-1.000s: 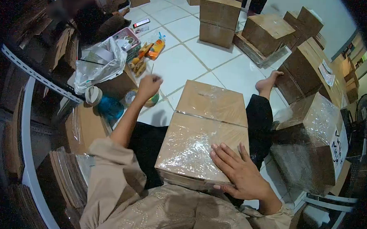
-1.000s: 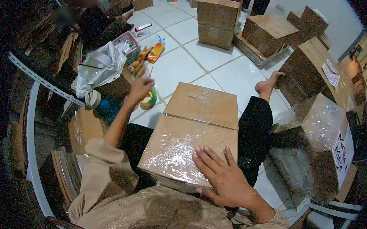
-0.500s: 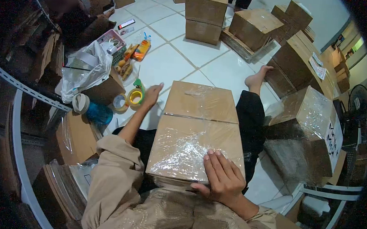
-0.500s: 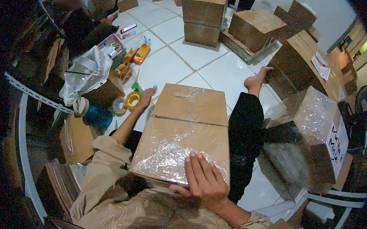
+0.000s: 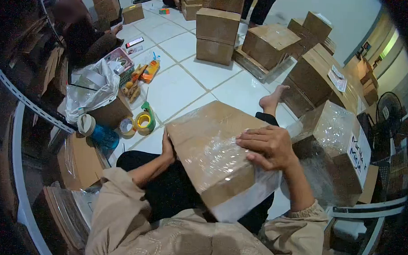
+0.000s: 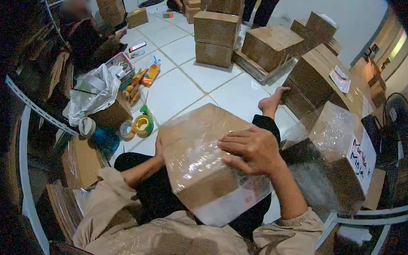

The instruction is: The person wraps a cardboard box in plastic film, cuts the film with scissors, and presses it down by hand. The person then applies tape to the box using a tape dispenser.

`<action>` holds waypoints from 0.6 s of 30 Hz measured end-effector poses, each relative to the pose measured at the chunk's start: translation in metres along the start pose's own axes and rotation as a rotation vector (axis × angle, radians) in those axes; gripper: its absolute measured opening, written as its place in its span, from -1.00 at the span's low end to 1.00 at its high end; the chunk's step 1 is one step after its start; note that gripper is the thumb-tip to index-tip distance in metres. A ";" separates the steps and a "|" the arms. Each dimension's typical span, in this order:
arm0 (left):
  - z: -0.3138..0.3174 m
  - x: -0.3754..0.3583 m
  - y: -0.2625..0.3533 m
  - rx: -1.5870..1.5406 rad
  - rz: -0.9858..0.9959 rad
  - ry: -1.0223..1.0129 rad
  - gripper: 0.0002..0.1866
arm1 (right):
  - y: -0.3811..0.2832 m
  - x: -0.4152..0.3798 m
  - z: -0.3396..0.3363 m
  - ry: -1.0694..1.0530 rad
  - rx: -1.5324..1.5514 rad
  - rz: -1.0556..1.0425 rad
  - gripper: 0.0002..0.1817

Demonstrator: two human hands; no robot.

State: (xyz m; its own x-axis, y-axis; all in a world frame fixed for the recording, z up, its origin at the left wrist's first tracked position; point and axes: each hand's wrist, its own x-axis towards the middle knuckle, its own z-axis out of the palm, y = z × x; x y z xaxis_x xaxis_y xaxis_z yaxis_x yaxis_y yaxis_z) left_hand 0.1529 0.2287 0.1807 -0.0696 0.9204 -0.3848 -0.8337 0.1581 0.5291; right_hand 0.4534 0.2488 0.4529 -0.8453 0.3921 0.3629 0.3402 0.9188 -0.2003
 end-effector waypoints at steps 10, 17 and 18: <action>-0.050 0.015 0.120 1.725 0.439 0.362 -0.61 | 0.019 -0.039 -0.007 -0.046 0.148 0.014 -0.75; -0.105 0.103 0.122 2.262 0.488 0.387 -0.66 | 0.028 -0.041 -0.003 0.001 0.182 -0.020 -0.69; -0.124 0.126 0.118 2.274 0.506 0.352 -0.66 | 0.030 -0.040 -0.002 0.000 0.178 -0.020 -0.68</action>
State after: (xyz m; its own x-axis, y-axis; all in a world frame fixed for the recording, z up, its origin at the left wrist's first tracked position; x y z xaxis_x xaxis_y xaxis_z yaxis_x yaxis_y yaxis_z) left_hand -0.0218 0.3189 0.1005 -0.2577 0.9645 0.0583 0.9550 0.2451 0.1674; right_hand 0.4981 0.2608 0.4342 -0.8511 0.3736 0.3688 0.2448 0.9040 -0.3506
